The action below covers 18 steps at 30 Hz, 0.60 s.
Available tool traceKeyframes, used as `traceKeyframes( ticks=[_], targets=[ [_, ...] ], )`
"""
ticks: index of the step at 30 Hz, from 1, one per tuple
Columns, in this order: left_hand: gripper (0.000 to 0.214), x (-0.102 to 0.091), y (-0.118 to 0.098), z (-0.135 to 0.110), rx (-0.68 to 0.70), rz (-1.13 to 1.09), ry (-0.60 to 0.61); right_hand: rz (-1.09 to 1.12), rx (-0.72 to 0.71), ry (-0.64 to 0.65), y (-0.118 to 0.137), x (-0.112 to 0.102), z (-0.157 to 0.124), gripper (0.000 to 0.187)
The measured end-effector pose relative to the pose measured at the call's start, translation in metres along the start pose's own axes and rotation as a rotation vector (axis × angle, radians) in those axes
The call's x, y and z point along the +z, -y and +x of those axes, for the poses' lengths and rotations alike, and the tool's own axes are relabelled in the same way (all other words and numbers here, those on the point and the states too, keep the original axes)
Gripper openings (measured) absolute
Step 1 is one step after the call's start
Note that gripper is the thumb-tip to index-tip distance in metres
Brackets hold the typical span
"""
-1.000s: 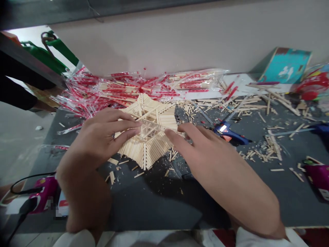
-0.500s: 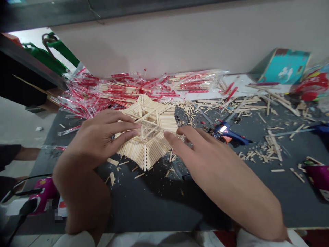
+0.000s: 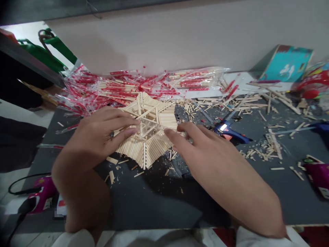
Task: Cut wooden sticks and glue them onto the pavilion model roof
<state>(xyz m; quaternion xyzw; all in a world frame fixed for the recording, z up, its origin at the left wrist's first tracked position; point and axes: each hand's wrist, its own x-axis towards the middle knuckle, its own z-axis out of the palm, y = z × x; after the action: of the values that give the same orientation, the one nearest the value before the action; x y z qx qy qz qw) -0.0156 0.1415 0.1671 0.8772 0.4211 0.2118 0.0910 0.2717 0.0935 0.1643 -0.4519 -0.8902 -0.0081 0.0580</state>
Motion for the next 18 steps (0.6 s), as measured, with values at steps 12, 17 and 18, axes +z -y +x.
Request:
traceKeyframes(
  ticks=[12, 17, 18],
  targets=[
    [0.022, 0.0004, -0.0014, 0.0002, 0.000, 0.015, -0.009, 0.052, -0.021, -0.002, -0.0022, -0.0003, 0.0004, 0.049],
    [0.020, 0.0020, 0.0045, 0.0040, 0.006, -0.052, 0.010, 0.076, 0.013, 0.036, -0.0023, -0.0045, 0.0003, 0.049],
    [0.020, 0.0028, 0.0071, 0.0051, 0.014, -0.072, 0.012, 0.083, 0.007, 0.035, -0.0023, -0.0046, 0.0002, 0.049]
  ],
)
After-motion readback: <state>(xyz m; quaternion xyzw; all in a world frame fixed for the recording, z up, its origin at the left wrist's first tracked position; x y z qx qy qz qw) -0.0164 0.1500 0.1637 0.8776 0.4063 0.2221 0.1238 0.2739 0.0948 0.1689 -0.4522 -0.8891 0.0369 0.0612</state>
